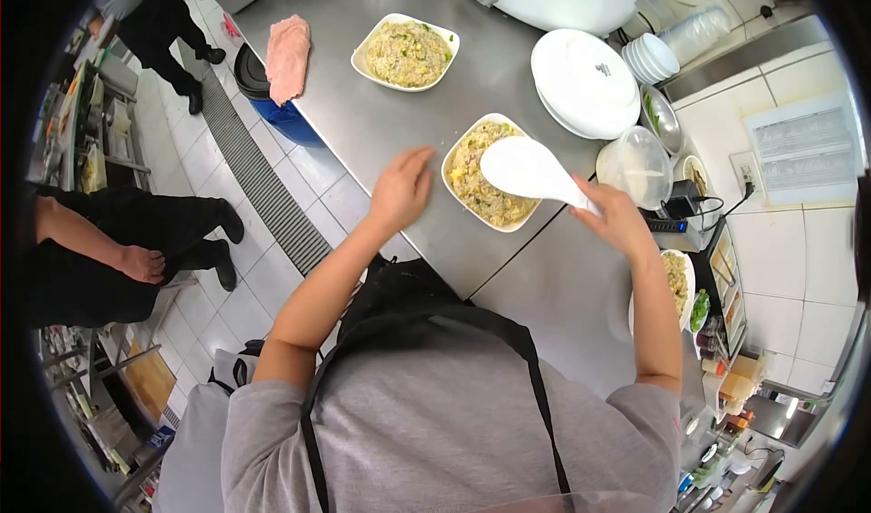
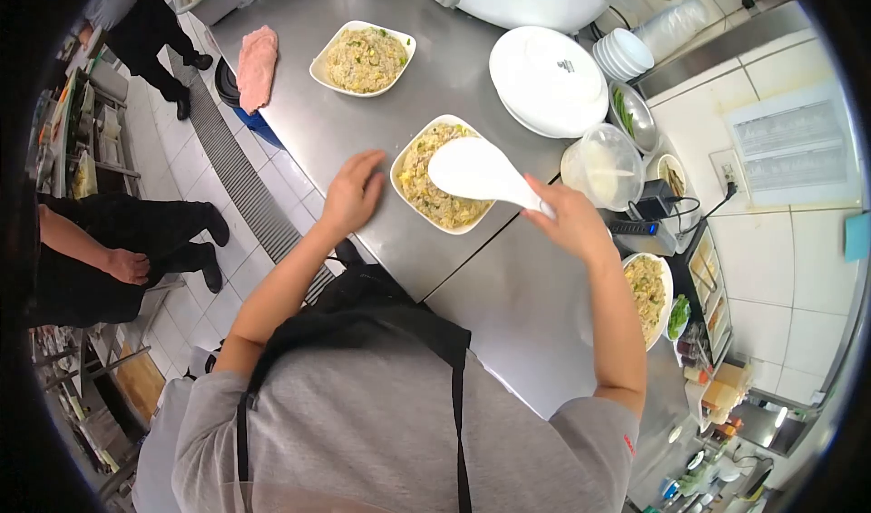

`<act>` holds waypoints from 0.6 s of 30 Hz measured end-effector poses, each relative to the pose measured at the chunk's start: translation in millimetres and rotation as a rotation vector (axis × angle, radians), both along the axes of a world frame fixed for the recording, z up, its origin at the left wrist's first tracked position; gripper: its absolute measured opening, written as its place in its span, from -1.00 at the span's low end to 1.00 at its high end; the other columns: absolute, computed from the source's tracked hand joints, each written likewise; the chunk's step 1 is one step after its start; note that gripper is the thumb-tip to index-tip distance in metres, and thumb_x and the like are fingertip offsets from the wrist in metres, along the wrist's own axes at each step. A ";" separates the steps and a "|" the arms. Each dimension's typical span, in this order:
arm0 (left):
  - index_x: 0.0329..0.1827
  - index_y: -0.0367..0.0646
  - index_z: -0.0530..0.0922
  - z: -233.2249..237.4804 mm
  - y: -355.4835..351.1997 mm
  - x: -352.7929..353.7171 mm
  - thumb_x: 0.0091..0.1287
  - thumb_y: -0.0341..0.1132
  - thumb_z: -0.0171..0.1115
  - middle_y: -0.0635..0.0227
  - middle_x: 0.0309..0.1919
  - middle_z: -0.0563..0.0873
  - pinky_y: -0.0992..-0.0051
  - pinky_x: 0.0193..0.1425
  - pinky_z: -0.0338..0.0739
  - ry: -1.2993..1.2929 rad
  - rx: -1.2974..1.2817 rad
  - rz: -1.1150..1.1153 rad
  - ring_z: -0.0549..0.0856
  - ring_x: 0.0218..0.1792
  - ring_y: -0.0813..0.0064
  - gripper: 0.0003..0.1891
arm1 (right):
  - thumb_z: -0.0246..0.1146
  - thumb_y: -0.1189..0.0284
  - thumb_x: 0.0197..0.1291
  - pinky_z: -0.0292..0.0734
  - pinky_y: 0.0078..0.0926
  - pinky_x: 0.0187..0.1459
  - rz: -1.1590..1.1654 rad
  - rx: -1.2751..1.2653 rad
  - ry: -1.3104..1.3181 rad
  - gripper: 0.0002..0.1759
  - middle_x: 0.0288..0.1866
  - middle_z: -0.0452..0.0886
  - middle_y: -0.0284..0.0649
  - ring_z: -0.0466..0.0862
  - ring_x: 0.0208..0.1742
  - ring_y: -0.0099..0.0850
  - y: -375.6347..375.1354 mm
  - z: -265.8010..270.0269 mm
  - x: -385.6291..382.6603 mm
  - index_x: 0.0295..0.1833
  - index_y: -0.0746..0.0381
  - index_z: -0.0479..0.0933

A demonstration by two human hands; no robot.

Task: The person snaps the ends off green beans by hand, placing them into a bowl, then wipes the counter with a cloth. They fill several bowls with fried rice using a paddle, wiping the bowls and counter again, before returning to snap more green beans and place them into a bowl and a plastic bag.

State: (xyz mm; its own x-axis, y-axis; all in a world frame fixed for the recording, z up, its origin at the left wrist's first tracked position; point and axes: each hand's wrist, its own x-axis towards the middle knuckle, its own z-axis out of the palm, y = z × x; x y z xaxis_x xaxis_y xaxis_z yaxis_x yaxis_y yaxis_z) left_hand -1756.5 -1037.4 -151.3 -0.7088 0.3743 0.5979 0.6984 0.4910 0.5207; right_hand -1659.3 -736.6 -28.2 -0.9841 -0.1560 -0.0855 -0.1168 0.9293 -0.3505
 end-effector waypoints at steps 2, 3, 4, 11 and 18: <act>-0.10 -0.28 0.53 2.1 -0.4 -11.9 0.19 -0.41 0.10 0.09 -0.24 0.61 0.42 -0.19 0.52 -0.489 0.225 -0.008 0.63 -0.29 0.23 -0.77 | 0.25 0.30 0.05 0.42 -0.43 -0.16 -0.025 -0.156 -0.053 -0.47 -0.30 0.55 -0.07 0.55 -0.25 -0.20 5.2 8.0 5.1 0.18 0.14 0.38; -0.09 -0.31 0.53 7.8 2.5 -15.0 0.22 -0.40 0.09 0.06 -0.30 0.62 0.45 -0.24 0.51 -0.556 0.258 -0.038 0.64 -0.36 0.27 -0.76 | 0.25 0.30 0.05 0.42 -0.43 -0.16 -0.027 -0.153 -0.050 -0.47 -0.30 0.55 -0.07 0.55 -0.25 -0.20 6.7 8.1 5.1 0.18 0.14 0.38; -0.09 -0.31 0.53 13.5 6.0 -15.1 0.22 -0.40 0.09 0.06 -0.30 0.62 0.45 -0.24 0.51 -0.553 0.259 -0.046 0.64 -0.36 0.27 -0.76 | 0.24 0.29 0.07 0.41 -0.44 -0.09 -0.117 -0.273 -0.025 -0.47 -0.21 0.56 -0.04 0.56 -0.18 -0.20 8.6 6.2 6.1 0.19 0.17 0.37; -0.08 -0.26 0.56 17.8 19.5 -12.9 0.18 -0.39 0.14 0.13 -0.33 0.63 0.47 -0.27 0.51 -0.663 0.194 -0.084 0.63 -0.39 0.35 -0.74 | 0.16 0.30 0.16 0.32 -0.44 0.10 -0.276 -0.305 -0.142 -0.50 0.06 0.49 0.02 0.51 0.09 -0.18 3.9 -20.9 40.8 0.20 0.25 0.33; -0.40 -0.06 0.65 51.6 43.4 -70.2 -0.02 -0.36 0.29 0.32 -0.27 0.51 0.37 -0.04 0.40 -0.016 -0.145 -0.197 0.50 -0.19 0.28 -0.89 | 0.18 0.36 0.15 0.33 -0.59 0.02 -0.501 -0.560 -0.112 -0.50 -0.04 0.56 -0.09 0.51 -0.04 -0.50 -7.9 -19.9 57.1 0.19 0.30 0.33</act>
State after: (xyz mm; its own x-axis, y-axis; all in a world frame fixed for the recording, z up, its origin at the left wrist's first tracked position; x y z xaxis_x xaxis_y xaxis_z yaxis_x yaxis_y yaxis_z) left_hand -1826.7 -994.1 -99.7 -0.6223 0.5876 0.5172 0.7805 0.4161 0.4665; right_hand -1602.2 -744.6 -48.0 -0.9389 0.2575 -0.2285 0.3361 0.5421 -0.7702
